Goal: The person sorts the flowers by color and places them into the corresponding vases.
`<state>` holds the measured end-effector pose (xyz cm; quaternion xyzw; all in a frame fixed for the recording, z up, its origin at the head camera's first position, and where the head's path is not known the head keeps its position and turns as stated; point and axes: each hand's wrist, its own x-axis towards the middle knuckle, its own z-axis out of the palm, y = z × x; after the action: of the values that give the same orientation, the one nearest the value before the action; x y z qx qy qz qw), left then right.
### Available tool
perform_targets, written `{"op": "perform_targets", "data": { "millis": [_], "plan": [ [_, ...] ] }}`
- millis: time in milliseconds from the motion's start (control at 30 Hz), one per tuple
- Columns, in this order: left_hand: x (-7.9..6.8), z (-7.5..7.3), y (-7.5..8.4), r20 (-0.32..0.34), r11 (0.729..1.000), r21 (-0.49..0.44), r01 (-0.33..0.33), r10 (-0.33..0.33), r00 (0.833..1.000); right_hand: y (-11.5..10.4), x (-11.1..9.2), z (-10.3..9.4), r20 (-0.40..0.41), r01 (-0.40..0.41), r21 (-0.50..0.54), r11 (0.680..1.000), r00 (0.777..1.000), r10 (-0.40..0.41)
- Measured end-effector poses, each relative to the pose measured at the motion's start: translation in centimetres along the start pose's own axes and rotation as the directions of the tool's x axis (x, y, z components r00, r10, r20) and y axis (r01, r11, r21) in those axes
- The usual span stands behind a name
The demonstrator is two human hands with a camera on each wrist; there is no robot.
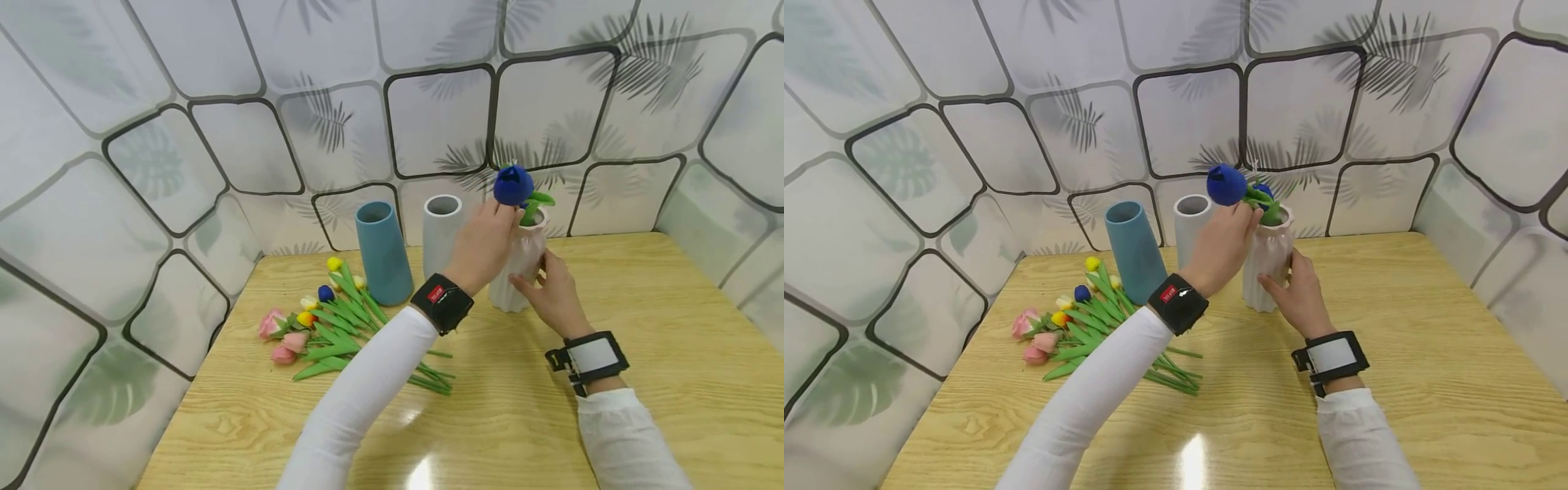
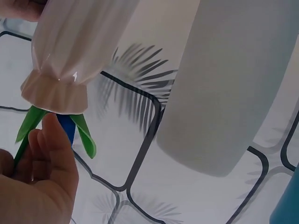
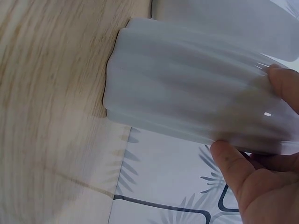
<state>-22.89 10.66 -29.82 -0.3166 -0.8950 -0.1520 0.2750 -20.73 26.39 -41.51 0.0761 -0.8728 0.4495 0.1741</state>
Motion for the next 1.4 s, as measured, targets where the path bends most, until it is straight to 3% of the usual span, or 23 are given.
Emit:
{"op": "perform_targets", "data": {
  "millis": [167,267,367,600,867,1267,1400],
  "plan": [
    [0.7,0.2,0.0,0.155,0.994,0.023,0.104,-0.106,0.982,0.0,0.1,-0.1,0.014,-0.005,0.009,1.000,1.000,0.004],
    [1.0,0.2,0.0,0.201,0.986,0.028,0.162,-0.165,0.966,0.0,0.1,-0.1,0.015,0.010,0.020,1.000,1.000,-0.011],
    [1.0,0.2,-0.2,0.195,0.983,0.037,0.178,-0.182,0.964,0.1,0.1,-0.1,-0.002,0.042,0.017,0.999,0.999,-0.042],
    [-0.6,0.7,-1.3,0.127,0.988,-0.041,0.150,-0.143,0.981,0.4,0.1,0.0,-0.044,0.094,-0.006,0.996,0.995,-0.094],
    [-2.5,1.9,-1.7,0.141,0.983,-0.069,0.169,-0.158,0.977,0.4,0.1,0.0,-0.032,0.075,0.002,0.997,0.997,-0.075],
    [-4.0,2.6,-3.1,0.147,0.981,-0.100,0.167,-0.152,0.977,-0.1,-0.1,-0.5,0.008,0.045,-0.033,0.998,0.999,-0.045],
    [-4.8,2.5,-3.7,0.156,0.974,-0.126,0.188,-0.167,0.974,-0.4,-0.4,-0.6,-0.052,0.062,-0.057,0.996,0.997,-0.065]
  ]
}}
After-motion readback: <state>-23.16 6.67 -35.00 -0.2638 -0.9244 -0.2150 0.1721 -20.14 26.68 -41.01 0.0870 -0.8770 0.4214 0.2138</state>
